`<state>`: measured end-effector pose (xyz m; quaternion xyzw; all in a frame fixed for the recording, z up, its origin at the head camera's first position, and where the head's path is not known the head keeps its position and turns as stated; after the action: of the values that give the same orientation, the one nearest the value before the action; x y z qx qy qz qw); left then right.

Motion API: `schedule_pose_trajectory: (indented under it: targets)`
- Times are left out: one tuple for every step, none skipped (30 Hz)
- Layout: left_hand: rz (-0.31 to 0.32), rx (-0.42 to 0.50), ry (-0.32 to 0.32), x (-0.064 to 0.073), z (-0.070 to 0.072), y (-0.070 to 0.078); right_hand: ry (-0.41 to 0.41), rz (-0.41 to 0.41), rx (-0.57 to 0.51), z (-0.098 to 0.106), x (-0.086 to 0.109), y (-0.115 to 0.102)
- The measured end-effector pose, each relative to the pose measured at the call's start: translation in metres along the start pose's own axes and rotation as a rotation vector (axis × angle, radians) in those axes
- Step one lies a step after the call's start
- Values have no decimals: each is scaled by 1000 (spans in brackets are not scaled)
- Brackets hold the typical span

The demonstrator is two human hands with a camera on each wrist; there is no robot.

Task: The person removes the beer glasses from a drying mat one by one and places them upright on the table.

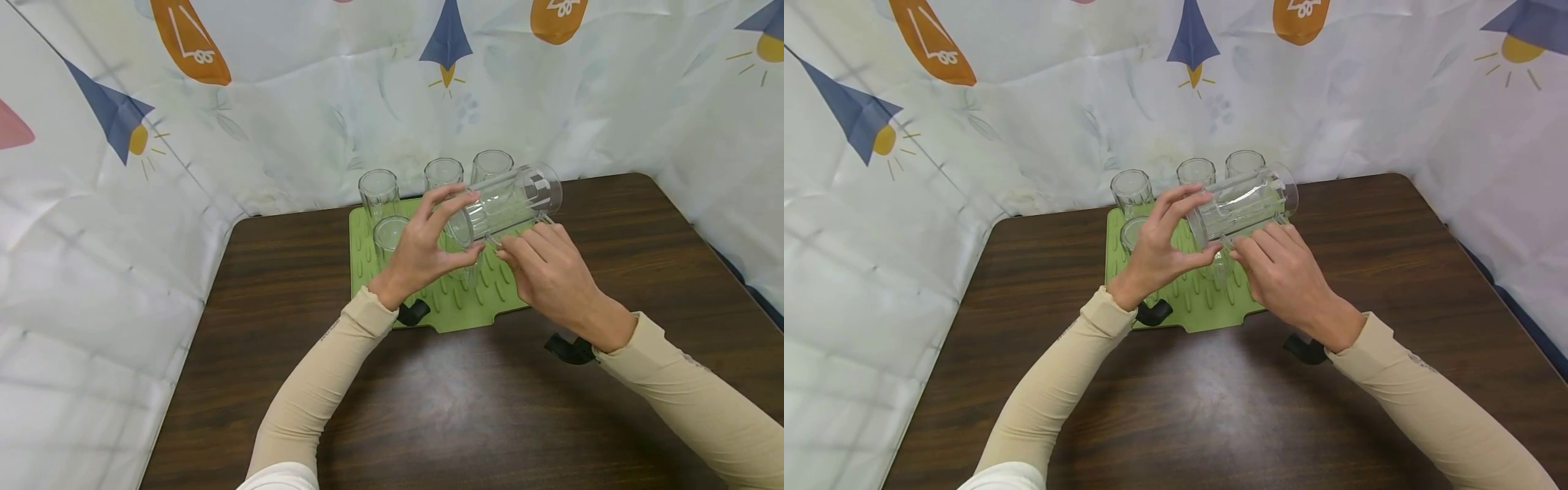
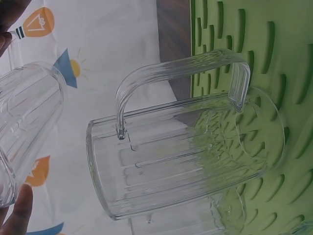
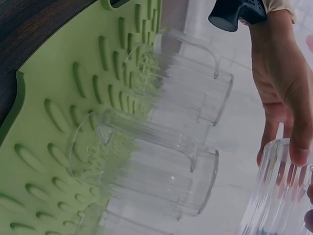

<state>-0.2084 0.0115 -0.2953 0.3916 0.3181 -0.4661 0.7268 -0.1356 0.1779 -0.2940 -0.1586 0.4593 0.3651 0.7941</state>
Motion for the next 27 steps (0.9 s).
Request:
schedule_pose_trajectory:
  targets:
    - [-2,-1,3,0,0,0,2,1,-2,0,0,0]
    - [-5,0,7,0,0,0,4,3,-3,0,0,0]
    - [-7,1,8,0,0,0,6,4,-4,1,-1,0]
    - [-8,2,11,-1,0,0,10,6,-4,1,-1,0]
    - [-9,3,12,-1,0,0,14,7,-5,1,-1,0]
    - [-10,3,13,-1,0,1,18,7,-7,1,-1,0]
    - [-11,2,15,-1,0,1,21,7,-10,2,-1,0]
    - [-11,1,17,-1,0,1,25,7,-13,2,-1,0]
    - [-12,-1,19,-1,0,2,27,6,-15,3,-1,0]
    - [-13,-2,21,-1,0,2,29,6,-19,3,-1,0]
    - [-15,-4,23,-1,0,2,30,6,-22,3,-1,0]
    - [-17,-6,25,-1,0,2,33,5,-25,4,-1,0]
    - [-19,-8,27,-1,0,2,35,5,-29,4,-2,1]
    - [-21,-9,28,-2,0,3,36,5,-31,4,-2,1]
    - [-24,-10,30,-2,0,3,37,5,-33,5,-2,1]
    - [-26,-11,31,-2,0,3,37,5,-36,5,-2,1]
    - [-28,-11,32,-2,0,3,38,5,-38,5,-2,1]
    - [-29,-12,33,-2,0,3,40,5,-41,5,-2,1]
    - [-31,-13,34,-2,0,4,40,4,-43,6,-2,2]
    - [-31,-14,34,-2,0,4,39,4,-44,6,-1,2]
    - [-32,-15,35,-2,0,4,40,4,-46,6,-1,2]
    - [-33,-16,35,-2,-1,4,40,3,-47,6,-1,2]
    - [-33,-18,36,-2,-1,4,42,2,-49,6,-1,2]
    - [-34,-20,37,-2,-1,4,41,2,-49,7,-1,2]
    - [-35,-22,37,-3,-1,4,40,1,-51,7,-1,2]
    - [-36,-22,38,-3,-1,4,39,0,-52,7,-1,2]
    - [-38,-24,39,-3,-1,4,37,-2,-53,7,-1,3]
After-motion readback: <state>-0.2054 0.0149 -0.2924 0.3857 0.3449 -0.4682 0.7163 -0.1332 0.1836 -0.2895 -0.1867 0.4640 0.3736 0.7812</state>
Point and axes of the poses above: each hand's wrist, its own x-axis away from the middle knuckle, its own z-axis out of the back of the hand, y = z × x, the point moved 5 cm from there along -x, towards the middle knuckle, and after that the axes turned 2 degrees about y, right-handed, at the moved point
